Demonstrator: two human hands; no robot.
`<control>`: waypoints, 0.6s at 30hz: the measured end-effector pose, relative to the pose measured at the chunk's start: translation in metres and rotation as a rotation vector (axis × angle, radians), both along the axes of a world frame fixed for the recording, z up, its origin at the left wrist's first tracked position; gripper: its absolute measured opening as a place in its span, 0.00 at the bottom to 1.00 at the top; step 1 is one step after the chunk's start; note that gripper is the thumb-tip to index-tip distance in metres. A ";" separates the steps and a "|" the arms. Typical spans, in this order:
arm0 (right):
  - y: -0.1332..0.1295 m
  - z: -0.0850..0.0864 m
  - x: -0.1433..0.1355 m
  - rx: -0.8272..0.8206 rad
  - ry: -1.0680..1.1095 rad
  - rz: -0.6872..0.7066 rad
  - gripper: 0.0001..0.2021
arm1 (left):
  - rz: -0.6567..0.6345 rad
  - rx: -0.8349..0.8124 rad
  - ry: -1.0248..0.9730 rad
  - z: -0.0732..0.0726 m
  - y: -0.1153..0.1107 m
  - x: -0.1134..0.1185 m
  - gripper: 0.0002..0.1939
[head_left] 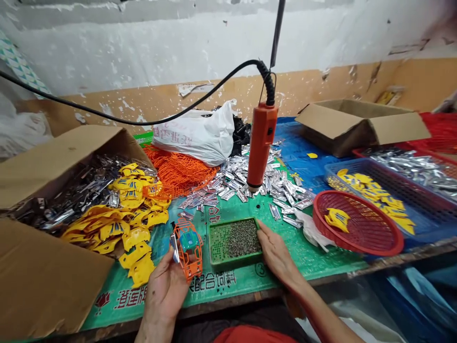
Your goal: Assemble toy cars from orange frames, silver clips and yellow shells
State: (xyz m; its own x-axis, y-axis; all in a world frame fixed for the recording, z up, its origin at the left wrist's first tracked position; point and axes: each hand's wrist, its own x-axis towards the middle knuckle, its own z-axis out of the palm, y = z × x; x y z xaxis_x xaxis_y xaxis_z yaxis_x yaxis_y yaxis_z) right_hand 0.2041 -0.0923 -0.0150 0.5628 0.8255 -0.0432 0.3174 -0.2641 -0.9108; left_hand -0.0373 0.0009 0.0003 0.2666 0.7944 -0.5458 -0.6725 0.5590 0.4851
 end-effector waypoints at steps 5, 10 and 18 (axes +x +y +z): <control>-0.003 -0.003 0.003 -0.014 -0.005 -0.043 0.29 | 0.038 0.005 0.024 0.009 -0.001 0.001 0.19; -0.009 -0.005 0.007 0.002 -0.012 -0.007 0.28 | 0.087 -0.037 0.014 0.017 -0.003 0.008 0.16; -0.009 -0.003 0.008 0.015 -0.006 -0.003 0.27 | 0.076 -0.039 0.056 0.023 -0.008 0.015 0.16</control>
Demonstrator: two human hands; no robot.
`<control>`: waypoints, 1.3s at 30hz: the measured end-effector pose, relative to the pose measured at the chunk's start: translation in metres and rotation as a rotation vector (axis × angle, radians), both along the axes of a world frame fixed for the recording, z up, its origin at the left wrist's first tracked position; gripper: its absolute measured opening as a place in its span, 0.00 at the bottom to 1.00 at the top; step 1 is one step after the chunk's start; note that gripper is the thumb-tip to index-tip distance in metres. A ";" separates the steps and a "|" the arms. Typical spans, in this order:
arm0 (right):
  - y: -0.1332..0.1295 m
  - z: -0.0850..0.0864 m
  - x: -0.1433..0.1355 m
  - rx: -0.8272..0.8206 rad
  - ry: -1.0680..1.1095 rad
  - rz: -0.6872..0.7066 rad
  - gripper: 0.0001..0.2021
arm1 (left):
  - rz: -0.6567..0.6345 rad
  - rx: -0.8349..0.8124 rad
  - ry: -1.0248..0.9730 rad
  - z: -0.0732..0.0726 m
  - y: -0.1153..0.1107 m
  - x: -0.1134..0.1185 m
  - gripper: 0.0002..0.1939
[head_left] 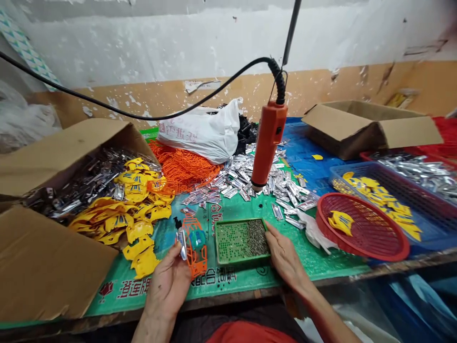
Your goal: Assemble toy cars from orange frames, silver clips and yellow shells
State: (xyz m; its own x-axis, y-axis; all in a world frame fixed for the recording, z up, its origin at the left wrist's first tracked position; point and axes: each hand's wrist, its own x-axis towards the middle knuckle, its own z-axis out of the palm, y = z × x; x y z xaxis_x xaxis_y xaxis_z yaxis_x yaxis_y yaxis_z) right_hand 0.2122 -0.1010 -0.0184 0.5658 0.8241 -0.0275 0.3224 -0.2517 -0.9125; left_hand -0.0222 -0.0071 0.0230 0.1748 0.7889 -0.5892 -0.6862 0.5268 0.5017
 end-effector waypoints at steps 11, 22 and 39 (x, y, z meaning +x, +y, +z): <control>-0.002 -0.001 -0.001 -0.005 0.070 -0.038 0.28 | 0.010 -0.001 0.016 0.000 0.001 0.003 0.17; 0.006 0.001 -0.003 0.017 0.040 -0.055 0.24 | -0.013 0.009 0.090 -0.005 0.001 0.002 0.16; 0.027 -0.017 0.030 -0.214 -0.492 -0.010 0.18 | -0.203 0.277 0.441 -0.023 -0.007 0.003 0.17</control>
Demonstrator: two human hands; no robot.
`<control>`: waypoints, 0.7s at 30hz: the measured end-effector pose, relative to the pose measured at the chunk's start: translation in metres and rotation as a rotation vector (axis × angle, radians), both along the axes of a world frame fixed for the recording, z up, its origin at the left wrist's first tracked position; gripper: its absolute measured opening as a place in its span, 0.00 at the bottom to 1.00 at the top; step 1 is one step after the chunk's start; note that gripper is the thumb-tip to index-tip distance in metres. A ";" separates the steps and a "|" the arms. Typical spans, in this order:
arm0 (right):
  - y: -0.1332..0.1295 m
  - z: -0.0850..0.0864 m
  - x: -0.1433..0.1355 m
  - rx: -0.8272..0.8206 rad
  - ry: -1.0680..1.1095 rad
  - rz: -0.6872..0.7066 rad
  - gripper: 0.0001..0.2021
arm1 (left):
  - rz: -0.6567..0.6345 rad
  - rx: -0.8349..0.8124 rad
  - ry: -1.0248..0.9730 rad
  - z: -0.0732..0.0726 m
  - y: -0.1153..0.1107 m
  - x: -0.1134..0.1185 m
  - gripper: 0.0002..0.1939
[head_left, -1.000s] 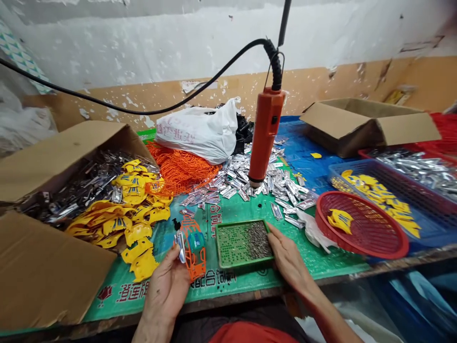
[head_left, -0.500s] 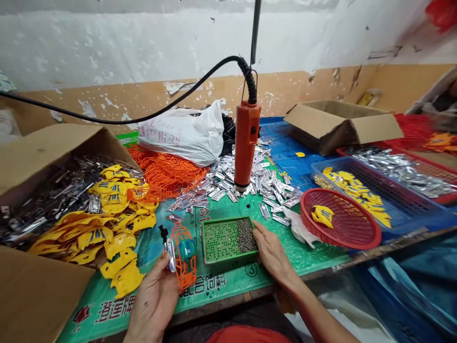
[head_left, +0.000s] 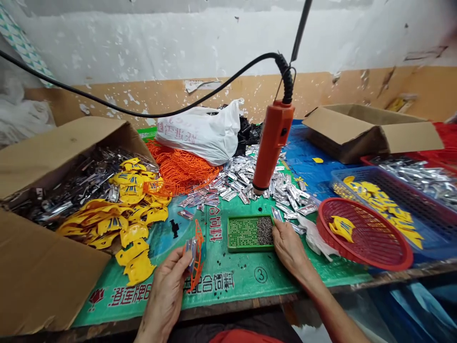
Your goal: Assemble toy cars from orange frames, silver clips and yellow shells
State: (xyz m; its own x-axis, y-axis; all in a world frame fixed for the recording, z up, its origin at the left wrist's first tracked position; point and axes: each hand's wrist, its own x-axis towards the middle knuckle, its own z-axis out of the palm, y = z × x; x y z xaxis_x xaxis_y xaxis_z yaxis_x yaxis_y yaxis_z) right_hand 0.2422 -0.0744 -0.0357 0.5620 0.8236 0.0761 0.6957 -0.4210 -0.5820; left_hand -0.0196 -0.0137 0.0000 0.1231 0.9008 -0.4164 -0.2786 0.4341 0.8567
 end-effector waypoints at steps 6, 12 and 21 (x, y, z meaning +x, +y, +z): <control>0.003 0.000 -0.007 -0.097 -0.120 -0.053 0.18 | -0.164 0.097 0.216 -0.001 -0.003 0.000 0.17; -0.005 0.022 0.005 -0.013 -0.168 -0.085 0.18 | -0.309 0.285 0.383 0.003 -0.002 0.006 0.14; 0.055 0.122 0.045 0.635 0.013 -0.052 0.46 | -0.410 0.264 0.417 0.008 -0.003 0.012 0.14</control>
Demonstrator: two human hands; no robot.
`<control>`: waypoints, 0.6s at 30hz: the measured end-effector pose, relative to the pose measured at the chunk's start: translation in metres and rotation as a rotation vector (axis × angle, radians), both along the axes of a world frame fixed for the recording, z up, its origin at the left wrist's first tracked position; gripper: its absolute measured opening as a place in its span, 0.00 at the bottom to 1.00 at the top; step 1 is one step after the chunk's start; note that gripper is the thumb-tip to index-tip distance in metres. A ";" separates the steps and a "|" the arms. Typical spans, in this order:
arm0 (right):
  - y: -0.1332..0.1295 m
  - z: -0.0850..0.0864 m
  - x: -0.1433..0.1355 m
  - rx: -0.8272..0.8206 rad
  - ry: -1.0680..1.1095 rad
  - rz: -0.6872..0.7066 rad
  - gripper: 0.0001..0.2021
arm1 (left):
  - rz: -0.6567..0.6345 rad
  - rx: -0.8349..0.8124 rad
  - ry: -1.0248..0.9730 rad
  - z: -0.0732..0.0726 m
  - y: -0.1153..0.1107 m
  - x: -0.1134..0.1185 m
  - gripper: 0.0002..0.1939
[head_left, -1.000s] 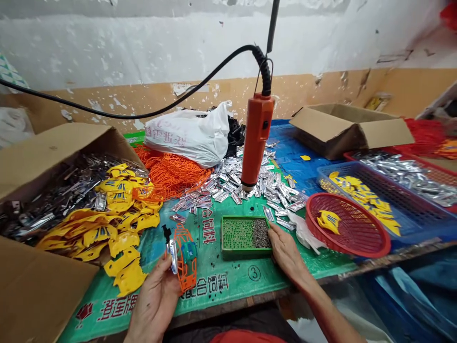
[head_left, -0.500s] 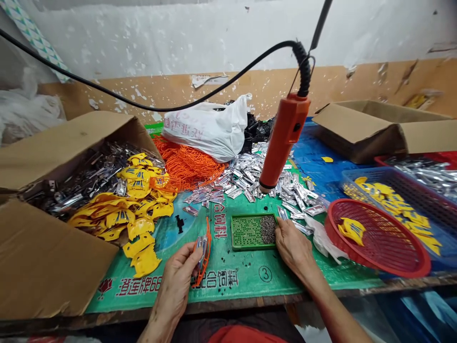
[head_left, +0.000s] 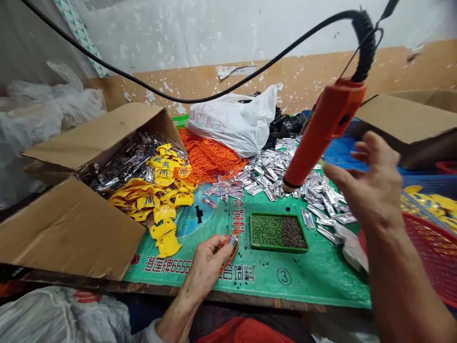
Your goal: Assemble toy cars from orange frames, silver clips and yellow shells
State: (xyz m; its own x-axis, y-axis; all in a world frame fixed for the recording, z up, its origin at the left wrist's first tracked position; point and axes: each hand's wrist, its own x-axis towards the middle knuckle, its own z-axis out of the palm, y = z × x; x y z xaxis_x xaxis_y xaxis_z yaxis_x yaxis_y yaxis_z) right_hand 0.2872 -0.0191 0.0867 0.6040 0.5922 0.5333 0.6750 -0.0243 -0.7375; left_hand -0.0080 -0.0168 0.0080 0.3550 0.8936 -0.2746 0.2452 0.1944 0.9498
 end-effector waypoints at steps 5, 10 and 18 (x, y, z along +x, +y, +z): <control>0.059 0.016 -0.016 0.136 0.477 0.579 0.29 | -0.008 -0.116 -0.050 0.001 0.000 -0.001 0.15; 0.063 0.026 -0.041 0.084 0.570 0.698 0.18 | -0.029 -0.134 -0.035 0.000 0.001 0.002 0.15; 0.030 -0.022 -0.055 0.046 0.451 0.314 0.09 | -0.091 -0.235 -0.074 -0.014 0.002 0.005 0.17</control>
State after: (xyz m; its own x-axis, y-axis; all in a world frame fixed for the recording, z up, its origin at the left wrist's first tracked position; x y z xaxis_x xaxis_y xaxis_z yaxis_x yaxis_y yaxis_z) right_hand 0.2324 0.0104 0.0647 0.5768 0.7631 0.2917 0.2610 0.1662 -0.9509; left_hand -0.0027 -0.0147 -0.0056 0.4576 0.7720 -0.4411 0.2032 0.3922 0.8972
